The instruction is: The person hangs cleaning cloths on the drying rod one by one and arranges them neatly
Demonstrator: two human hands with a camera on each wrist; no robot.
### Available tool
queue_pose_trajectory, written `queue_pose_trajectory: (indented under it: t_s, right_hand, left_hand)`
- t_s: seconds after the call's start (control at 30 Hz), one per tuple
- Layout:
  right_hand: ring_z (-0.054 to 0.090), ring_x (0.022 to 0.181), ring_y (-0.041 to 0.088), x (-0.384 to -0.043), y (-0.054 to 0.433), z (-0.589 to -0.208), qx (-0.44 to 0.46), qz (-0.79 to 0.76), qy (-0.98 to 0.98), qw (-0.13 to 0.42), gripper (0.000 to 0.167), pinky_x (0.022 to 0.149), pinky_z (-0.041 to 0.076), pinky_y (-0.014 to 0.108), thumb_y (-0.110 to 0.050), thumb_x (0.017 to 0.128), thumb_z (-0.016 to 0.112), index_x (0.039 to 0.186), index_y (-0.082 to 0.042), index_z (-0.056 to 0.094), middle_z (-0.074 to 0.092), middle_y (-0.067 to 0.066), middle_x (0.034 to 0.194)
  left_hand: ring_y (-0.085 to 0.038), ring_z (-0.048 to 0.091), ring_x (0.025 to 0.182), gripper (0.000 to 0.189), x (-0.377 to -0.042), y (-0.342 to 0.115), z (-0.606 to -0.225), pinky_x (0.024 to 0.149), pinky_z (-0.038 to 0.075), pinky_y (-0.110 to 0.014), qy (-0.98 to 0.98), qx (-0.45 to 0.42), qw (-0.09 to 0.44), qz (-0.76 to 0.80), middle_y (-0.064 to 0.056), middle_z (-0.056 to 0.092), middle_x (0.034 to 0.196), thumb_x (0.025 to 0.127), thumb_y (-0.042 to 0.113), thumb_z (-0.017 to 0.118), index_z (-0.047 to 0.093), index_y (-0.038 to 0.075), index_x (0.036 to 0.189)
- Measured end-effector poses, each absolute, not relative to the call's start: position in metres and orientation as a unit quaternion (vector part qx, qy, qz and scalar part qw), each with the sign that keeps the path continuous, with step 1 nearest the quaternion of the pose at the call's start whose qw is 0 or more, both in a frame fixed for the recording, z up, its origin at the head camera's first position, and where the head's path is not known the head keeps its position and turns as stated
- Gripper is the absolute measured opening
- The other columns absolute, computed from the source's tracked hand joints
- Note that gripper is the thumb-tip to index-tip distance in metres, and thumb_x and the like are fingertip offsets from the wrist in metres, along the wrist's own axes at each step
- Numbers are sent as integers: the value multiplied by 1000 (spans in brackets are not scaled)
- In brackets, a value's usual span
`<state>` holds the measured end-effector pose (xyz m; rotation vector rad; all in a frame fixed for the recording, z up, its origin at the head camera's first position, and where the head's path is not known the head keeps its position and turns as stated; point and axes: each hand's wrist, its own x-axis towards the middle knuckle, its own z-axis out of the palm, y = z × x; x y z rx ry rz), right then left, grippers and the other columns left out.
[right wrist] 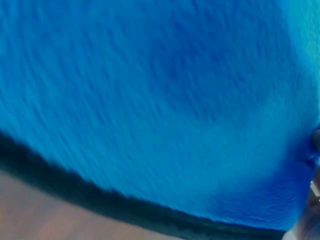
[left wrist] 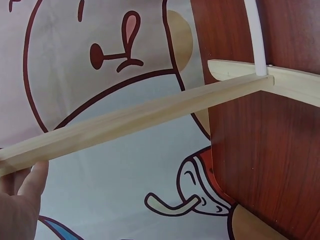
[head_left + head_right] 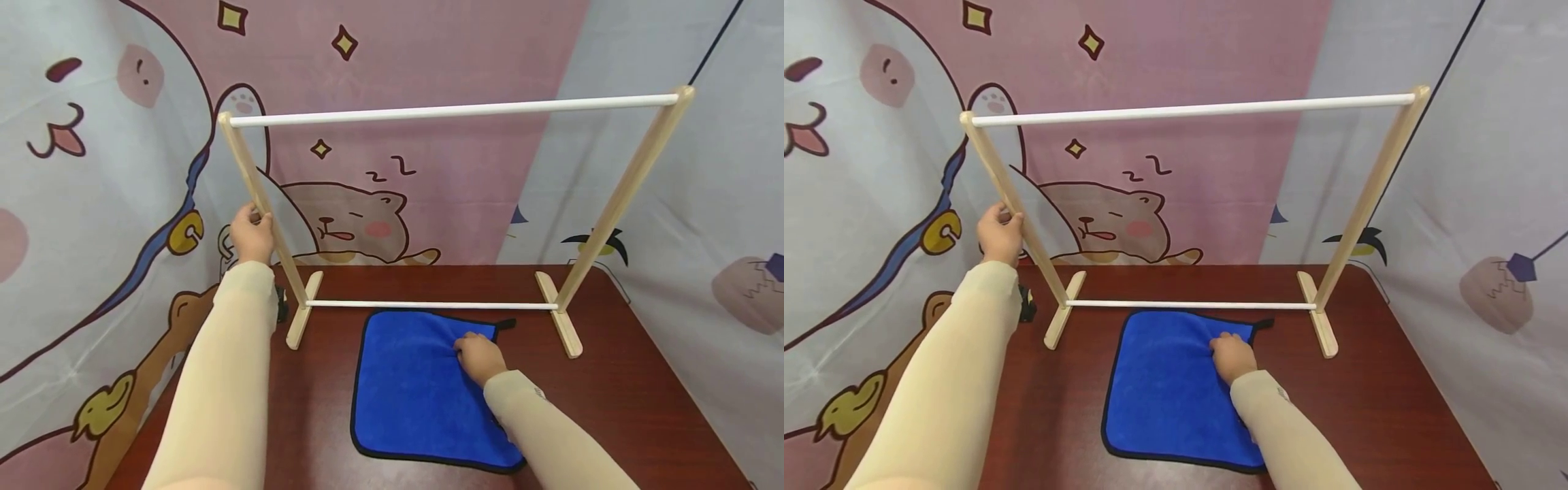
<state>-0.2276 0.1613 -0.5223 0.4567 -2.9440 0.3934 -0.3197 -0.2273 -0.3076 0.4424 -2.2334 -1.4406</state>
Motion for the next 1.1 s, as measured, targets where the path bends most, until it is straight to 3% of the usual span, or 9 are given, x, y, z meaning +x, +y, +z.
queue_pose_trajectory:
  t_s: [0.23, 0.53, 1.1]
  right_hand:
    - [66, 89, 27, -228, 160, -520, 133, 190, -968, 98, 9, 76, 54, 43, -5, 85, 70, 92, -8, 73, 66, 7, 95]
    - [65, 97, 29, -226, 155, -502, 121, 256, -951, 123, 12, 84, 53, 43, -7, 87, 70, 99, -6, 73, 65, 10, 104]
    - [59, 109, 32, -232, 145, -476, 82, 417, -897, 118, 12, 94, 47, 48, -8, 86, 68, 97, -6, 71, 64, 15, 111]
  left_hand:
    - [-26, 58, 103, 37, -321, -228, -306, 87, 51, -35, -815, 163, 220, -511, -16, 56, 122, 101, 17, 49, 51, 9, 137]
    - [-28, 58, 107, 38, -317, -226, -306, 89, 50, -35, -817, 160, 212, -511, -17, 55, 125, 102, 17, 48, 48, 9, 139]
    - [-28, 58, 109, 38, -317, -225, -304, 91, 50, -36, -816, 160, 208, -515, -17, 54, 124, 102, 17, 47, 48, 8, 139]
